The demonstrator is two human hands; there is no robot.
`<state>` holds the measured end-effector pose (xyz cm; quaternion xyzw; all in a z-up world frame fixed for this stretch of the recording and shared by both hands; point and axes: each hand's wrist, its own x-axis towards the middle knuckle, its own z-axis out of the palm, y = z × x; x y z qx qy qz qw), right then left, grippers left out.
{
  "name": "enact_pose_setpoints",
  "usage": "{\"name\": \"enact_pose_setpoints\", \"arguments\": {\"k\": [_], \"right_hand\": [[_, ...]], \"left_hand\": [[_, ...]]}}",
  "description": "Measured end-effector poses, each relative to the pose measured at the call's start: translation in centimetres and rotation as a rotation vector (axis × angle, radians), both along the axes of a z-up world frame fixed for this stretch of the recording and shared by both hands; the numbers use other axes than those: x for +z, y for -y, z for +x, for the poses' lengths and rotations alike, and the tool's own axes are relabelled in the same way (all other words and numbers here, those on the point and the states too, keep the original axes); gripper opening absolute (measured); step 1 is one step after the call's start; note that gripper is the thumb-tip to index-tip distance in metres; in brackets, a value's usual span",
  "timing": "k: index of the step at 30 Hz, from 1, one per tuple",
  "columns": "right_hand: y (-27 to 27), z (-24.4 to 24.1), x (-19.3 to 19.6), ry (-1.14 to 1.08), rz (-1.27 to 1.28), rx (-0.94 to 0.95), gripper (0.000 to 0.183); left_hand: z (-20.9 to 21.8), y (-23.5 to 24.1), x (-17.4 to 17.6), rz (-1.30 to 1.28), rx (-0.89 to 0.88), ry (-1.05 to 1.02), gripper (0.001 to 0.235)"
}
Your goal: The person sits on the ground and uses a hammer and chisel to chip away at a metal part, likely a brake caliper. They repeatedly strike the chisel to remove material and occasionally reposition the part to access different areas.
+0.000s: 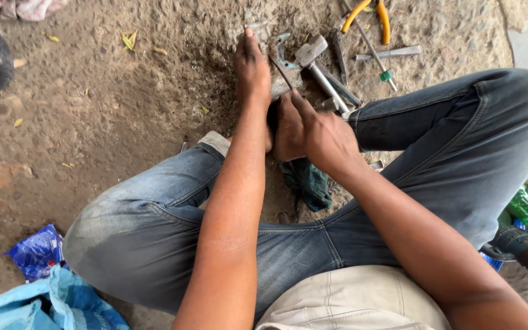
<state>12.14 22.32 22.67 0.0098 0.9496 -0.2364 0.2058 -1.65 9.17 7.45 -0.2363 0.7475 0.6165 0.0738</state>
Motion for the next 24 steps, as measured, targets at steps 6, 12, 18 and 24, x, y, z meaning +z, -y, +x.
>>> {"name": "enact_pose_setpoints", "arguments": {"k": [6, 12, 18, 24], "right_hand": [[-1.0, 1.4, -1.2, -0.166, -0.038, 0.033, 0.071], [-1.2, 1.1, -1.8, -0.125, -0.028, 0.009, 0.068], [-0.7, 1.8, -1.3, -0.178, -0.043, 0.05, 0.074], [-0.2, 1.1, -2.3, -0.079, -0.019, 0.071, 0.068]], "left_hand": [[-0.1, 0.1, 0.1, -0.04, -0.013, -0.132, 0.06], [0.2, -0.1, 0.9, -0.003, -0.017, -0.004, 0.057], [-0.2, 0.3, -0.2, 0.059, 0.002, -0.082, 0.068], [-0.3, 1.9, -1.0, 0.063, 0.043, -0.053, 0.07]]}}
